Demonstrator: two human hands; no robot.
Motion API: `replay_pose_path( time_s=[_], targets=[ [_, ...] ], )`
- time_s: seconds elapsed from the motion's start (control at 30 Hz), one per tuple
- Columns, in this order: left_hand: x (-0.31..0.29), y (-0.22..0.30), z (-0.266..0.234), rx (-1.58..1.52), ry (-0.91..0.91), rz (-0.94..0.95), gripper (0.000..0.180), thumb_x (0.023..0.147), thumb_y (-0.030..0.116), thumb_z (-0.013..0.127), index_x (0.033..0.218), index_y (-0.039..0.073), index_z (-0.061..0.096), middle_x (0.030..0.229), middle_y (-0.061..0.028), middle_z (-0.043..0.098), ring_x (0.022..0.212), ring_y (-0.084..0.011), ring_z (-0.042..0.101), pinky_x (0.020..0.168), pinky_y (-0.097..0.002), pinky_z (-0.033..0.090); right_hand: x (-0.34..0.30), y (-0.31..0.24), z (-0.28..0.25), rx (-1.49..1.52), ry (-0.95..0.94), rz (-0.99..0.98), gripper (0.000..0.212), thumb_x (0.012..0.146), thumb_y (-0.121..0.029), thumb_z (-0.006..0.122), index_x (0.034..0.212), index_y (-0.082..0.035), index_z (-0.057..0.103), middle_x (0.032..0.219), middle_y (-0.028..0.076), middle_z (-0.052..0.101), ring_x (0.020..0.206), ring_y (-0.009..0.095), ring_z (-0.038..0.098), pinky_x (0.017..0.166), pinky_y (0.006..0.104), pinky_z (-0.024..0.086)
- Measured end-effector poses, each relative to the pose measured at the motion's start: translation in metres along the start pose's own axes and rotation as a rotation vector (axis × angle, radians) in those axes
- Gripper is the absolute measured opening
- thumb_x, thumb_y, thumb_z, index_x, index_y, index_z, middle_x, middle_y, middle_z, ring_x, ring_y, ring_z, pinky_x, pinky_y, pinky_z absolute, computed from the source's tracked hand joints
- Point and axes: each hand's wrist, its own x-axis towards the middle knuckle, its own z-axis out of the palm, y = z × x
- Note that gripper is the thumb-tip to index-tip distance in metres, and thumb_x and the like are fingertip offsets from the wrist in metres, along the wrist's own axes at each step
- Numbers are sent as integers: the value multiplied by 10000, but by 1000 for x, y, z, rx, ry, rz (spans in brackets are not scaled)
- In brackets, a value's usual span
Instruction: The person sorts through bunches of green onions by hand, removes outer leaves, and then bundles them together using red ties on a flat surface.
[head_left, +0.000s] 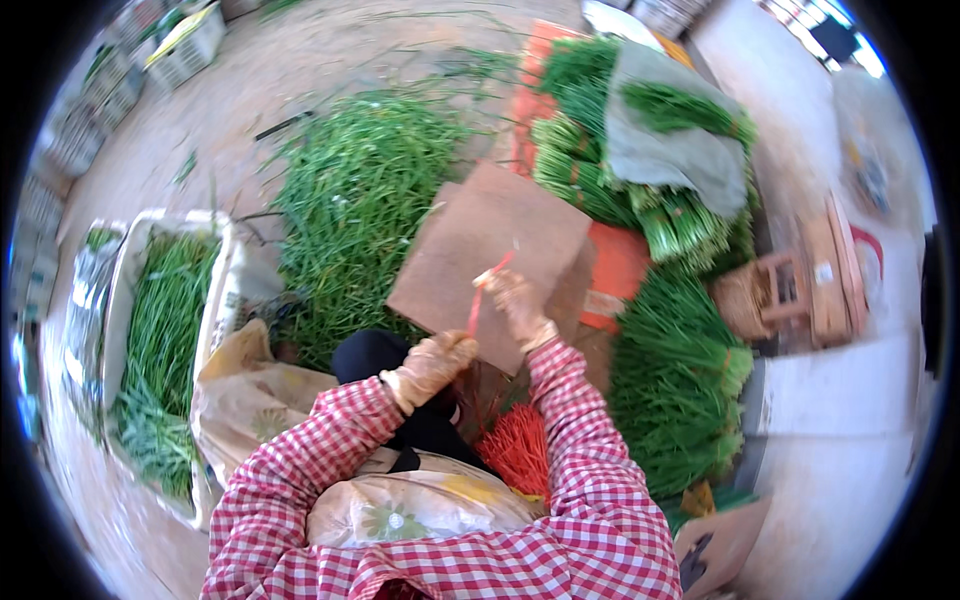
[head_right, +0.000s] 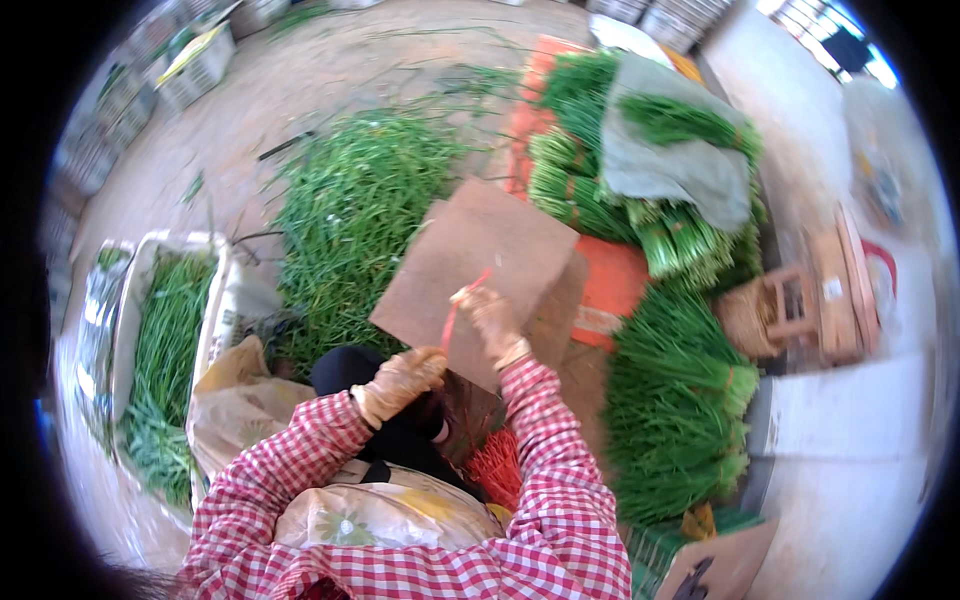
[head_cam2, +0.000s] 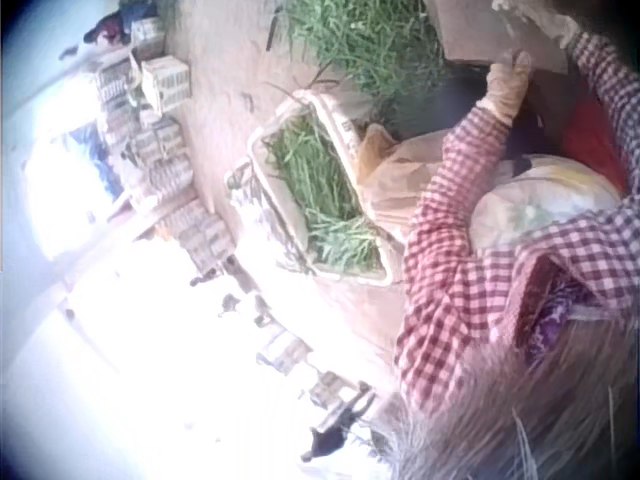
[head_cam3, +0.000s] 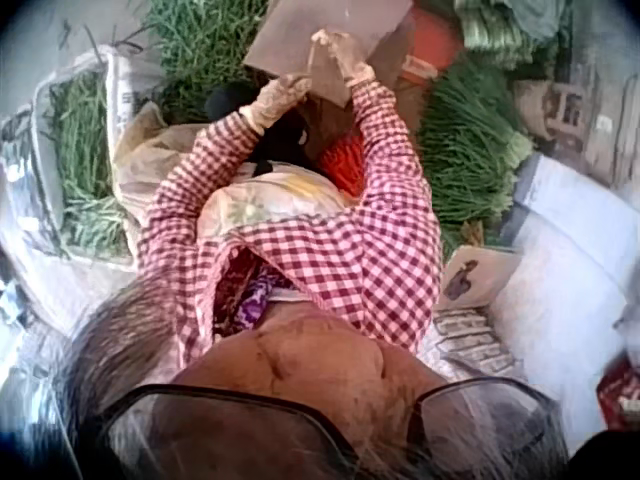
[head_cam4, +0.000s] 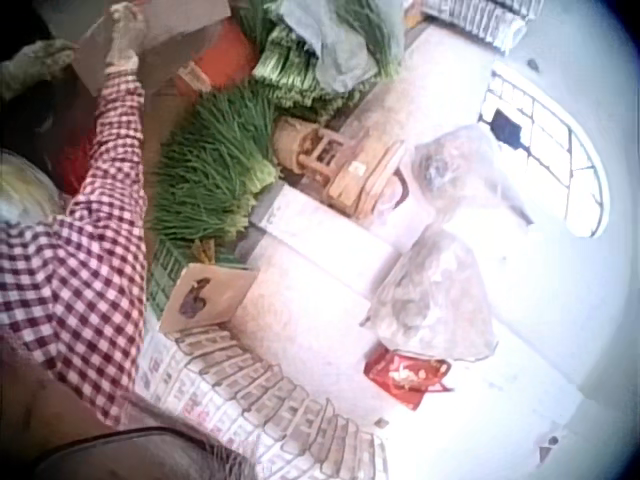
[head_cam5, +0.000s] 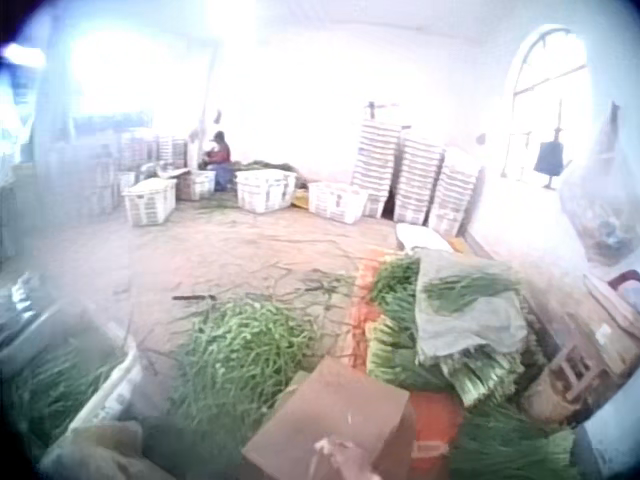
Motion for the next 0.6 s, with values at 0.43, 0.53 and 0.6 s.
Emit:
replay_pose_path(
  time_s=[0.43,0.53,0.6],
  targets=[
    [-69,5,-19,-1,-170,363,372,885,321,553,1115,30,580,1014,-158,647,956,-331,612,832,-414,474,167,39,-62,-379,306,301,452,919,-464,459,1053,-64,621,1010,75,653,918,227,607,799,372,486],
    [-107,15,-58,-30,11,318,384,880,312,565,1147,36,571,1042,-163,640,970,-333,607,845,-418,469,179,32,-49,-522,294,521,533,921,-546,416,1080,-70,596,1018,72,643,924,257,609,771,393,501],
    [-132,3,-77,-87,160,291,435,902,332,552,1221,36,542,1153,-185,603,1053,-336,577,914,-406,453,188,33,-52,-642,274,577,442,906,-483,484,876,-69,640,888,87,670,855,302,626,752,413,508]
  ],
)
